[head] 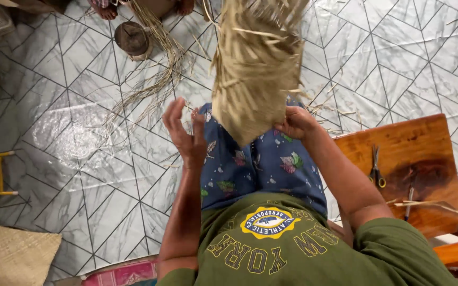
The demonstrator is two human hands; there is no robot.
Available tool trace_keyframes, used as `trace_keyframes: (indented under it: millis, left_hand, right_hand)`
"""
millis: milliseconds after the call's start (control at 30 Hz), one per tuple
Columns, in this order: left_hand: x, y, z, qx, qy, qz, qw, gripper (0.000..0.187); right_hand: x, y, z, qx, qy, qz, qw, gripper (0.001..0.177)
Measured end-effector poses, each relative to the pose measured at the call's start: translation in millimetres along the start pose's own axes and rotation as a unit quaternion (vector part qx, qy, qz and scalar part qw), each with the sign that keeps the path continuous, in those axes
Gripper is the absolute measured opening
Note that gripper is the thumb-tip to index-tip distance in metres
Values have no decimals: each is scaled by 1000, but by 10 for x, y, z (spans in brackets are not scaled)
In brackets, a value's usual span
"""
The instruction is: Trimming excess straw ends from a woven mat and a woven hat using scissors
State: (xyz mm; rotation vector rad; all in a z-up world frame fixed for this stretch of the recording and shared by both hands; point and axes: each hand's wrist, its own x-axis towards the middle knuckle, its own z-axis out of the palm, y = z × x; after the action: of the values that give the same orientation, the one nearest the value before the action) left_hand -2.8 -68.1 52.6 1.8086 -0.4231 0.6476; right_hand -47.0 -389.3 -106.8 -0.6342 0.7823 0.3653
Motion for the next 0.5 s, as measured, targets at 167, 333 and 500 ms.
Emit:
trace_keyframes:
  millis: [167, 333, 500]
  left_hand:
    - [128, 450, -211, -65, -69, 6, 995, 42]
    - [74, 478, -92, -85, -154, -41, 984, 47]
    - [-13, 388, 74, -73, -177, -143, 971, 67]
  right_hand:
    - [-70, 371, -590, -66, -25, -9, 997, 20]
    - [-397, 592, -543, -97, -37, 3, 995, 18]
    - [-843, 644, -351, -165, -80, 37, 982, 22]
